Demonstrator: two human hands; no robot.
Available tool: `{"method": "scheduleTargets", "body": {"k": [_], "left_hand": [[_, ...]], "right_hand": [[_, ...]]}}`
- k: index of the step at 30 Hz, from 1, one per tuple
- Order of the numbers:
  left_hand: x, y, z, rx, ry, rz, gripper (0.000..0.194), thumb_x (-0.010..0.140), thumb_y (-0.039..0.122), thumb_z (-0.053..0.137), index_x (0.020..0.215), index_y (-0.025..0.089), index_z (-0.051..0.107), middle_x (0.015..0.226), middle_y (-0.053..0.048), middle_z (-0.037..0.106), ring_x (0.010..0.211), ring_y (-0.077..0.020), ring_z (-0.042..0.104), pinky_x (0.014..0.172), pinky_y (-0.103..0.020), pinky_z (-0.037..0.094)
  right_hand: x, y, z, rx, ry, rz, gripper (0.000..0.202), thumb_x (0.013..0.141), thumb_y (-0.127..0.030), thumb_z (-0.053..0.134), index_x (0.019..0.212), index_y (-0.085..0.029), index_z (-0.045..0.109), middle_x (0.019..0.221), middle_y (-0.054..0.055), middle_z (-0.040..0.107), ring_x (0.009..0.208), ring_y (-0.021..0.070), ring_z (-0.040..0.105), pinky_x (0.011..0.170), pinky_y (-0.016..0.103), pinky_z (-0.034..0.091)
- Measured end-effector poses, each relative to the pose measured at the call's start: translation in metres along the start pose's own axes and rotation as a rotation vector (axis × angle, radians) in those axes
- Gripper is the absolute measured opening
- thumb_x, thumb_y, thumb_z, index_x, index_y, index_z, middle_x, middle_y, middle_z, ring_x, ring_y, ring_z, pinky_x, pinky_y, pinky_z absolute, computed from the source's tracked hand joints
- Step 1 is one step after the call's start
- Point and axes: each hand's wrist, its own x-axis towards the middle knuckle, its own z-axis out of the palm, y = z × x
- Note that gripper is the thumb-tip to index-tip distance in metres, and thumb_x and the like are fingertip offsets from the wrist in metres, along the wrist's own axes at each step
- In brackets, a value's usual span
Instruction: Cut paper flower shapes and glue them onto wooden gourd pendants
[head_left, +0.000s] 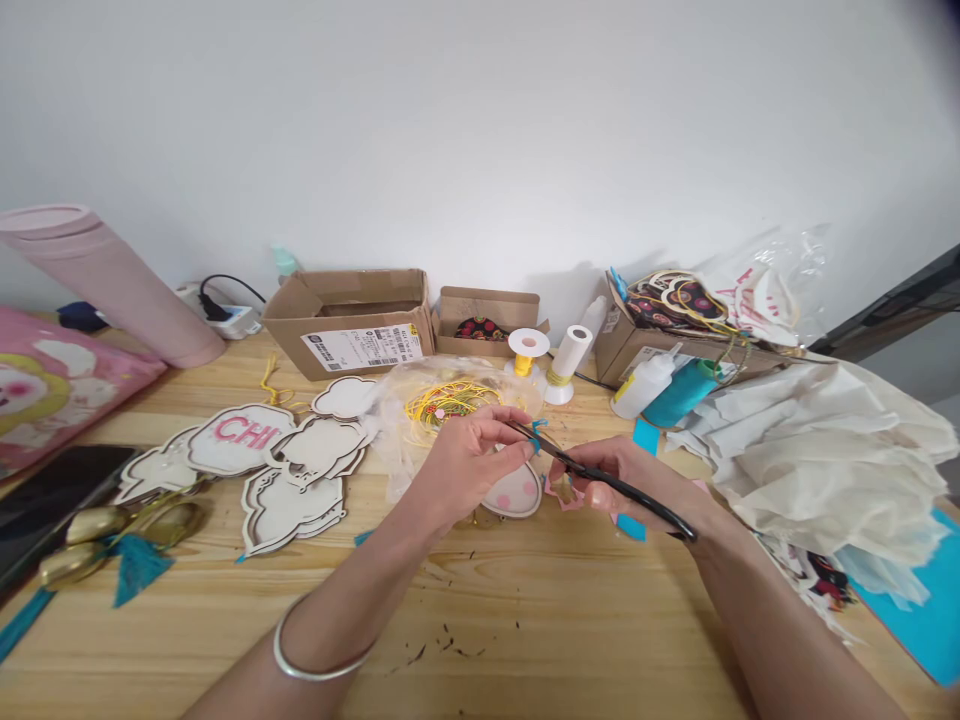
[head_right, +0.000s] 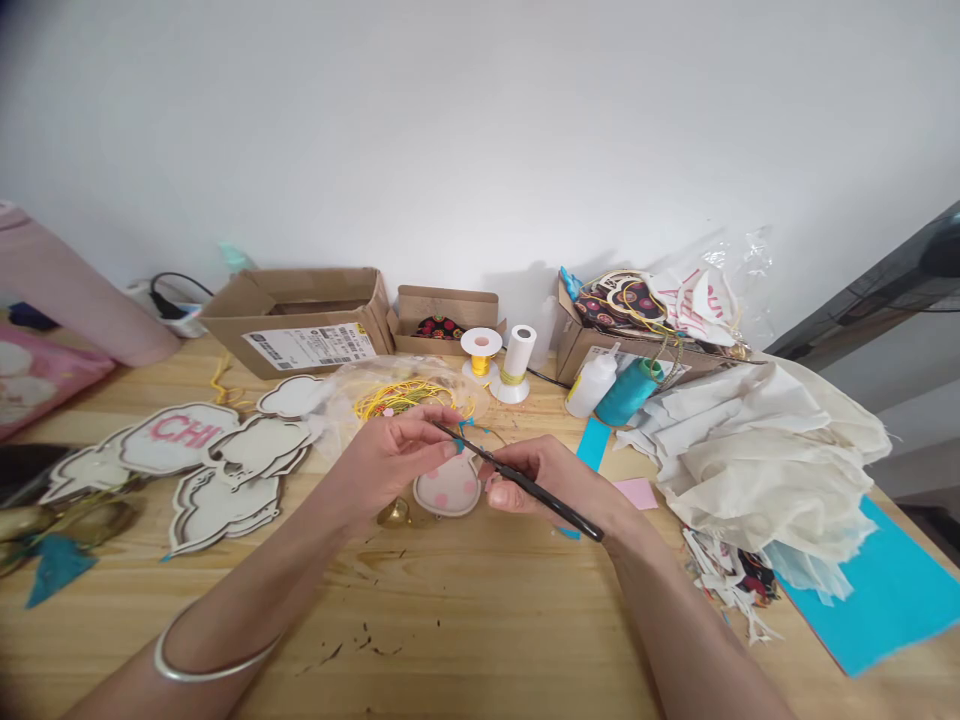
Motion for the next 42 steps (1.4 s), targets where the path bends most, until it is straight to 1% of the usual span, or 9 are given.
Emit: {"method": "scheduleTargets", "body": {"k": [7,14,18,23,25,29,31,37,42], "left_hand": [[-0.002,0.001,-0.001,0.01,-0.012,-0.001,0.011,0.071,0.023,0.064,0.065,0.018,0.071,0.107,-0.006,0.06,0.094,-0.0203,0.059,0.074,-0.03,0.046],[-0.003,0.002,0.0,0.037,-0.002,0.014,0.014,0.071,0.026,0.064,0.062,0.018,0.071,0.106,-0.006,0.061,0.097,-0.0228,0.058,0.077,-0.032,0.047],[-0.003,0.0,0.001,0.035,-0.008,-0.007,0.013,0.071,0.028,0.064,0.066,0.019,0.072,0.109,-0.007,0.059,0.101,-0.0241,0.056,0.072,-0.031,0.048],[-0.003,-0.001,0.002,0.038,-0.015,-0.011,0.013,0.072,0.027,0.063,0.07,0.019,0.073,0.108,-0.007,0.059,0.103,-0.0231,0.055,0.074,-0.03,0.047],[-0.003,-0.001,0.002,0.036,-0.014,0.0,0.013,0.072,0.027,0.063,0.07,0.019,0.073,0.109,-0.007,0.059,0.103,-0.0235,0.055,0.075,-0.031,0.047],[-0.003,-0.002,0.001,0.026,-0.002,0.04,0.014,0.073,0.028,0.063,0.069,0.018,0.072,0.111,-0.008,0.059,0.105,-0.0245,0.054,0.078,-0.034,0.046],[-0.002,-0.003,0.001,0.028,0.002,0.082,0.013,0.074,0.028,0.063,0.071,0.018,0.072,0.11,-0.008,0.059,0.107,-0.0241,0.054,0.084,-0.036,0.044],[-0.003,-0.004,0.004,0.125,-0.039,0.195,0.015,0.078,0.03,0.06,0.077,0.022,0.073,0.112,-0.006,0.057,0.11,-0.0223,0.052,0.094,-0.035,0.038],[-0.006,0.001,0.01,0.247,-0.07,0.249,0.018,0.081,0.026,0.056,0.079,0.025,0.073,0.113,-0.003,0.058,0.11,-0.0218,0.051,0.095,-0.035,0.035]], "right_hand": [[-0.001,0.002,-0.001,-0.015,0.007,-0.003,0.059,0.064,-0.068,0.058,0.084,-0.013,0.063,0.06,-0.003,0.042,0.055,0.0085,0.035,0.055,0.023,0.04],[-0.002,0.001,-0.004,-0.031,0.016,0.014,0.055,0.063,-0.065,0.061,0.085,-0.014,0.064,0.061,-0.002,0.045,0.054,0.009,0.036,0.051,0.022,0.038],[-0.003,0.002,-0.004,-0.034,0.012,0.012,0.053,0.064,-0.064,0.062,0.083,-0.014,0.064,0.061,-0.002,0.046,0.054,0.0087,0.036,0.05,0.022,0.037],[-0.004,0.002,-0.007,-0.068,0.017,0.05,0.051,0.063,-0.061,0.064,0.085,-0.015,0.064,0.06,-0.002,0.049,0.051,0.008,0.037,0.047,0.021,0.033],[-0.006,-0.001,-0.01,-0.078,0.067,0.071,0.052,0.061,-0.061,0.065,0.085,-0.015,0.064,0.059,-0.002,0.049,0.049,0.0076,0.036,0.044,0.021,0.03],[-0.008,-0.015,-0.016,-0.118,0.404,-0.013,0.051,0.062,-0.061,0.064,0.082,-0.014,0.062,0.053,-0.004,0.042,0.045,0.0063,0.031,0.04,0.021,0.023],[-0.007,-0.024,-0.013,-0.108,0.509,-0.061,0.05,0.062,-0.061,0.064,0.082,-0.015,0.06,0.055,-0.004,0.045,0.045,0.0066,0.034,0.039,0.022,0.026],[0.006,-0.028,0.012,0.026,0.641,-0.167,0.042,0.055,-0.048,0.076,0.079,-0.02,0.057,0.067,0.0,0.06,0.058,0.0125,0.055,0.052,0.025,0.046],[0.007,-0.019,0.021,0.149,0.557,-0.151,0.042,0.056,-0.04,0.077,0.087,-0.02,0.058,0.071,0.0,0.063,0.053,0.0115,0.056,0.045,0.024,0.048]]}}
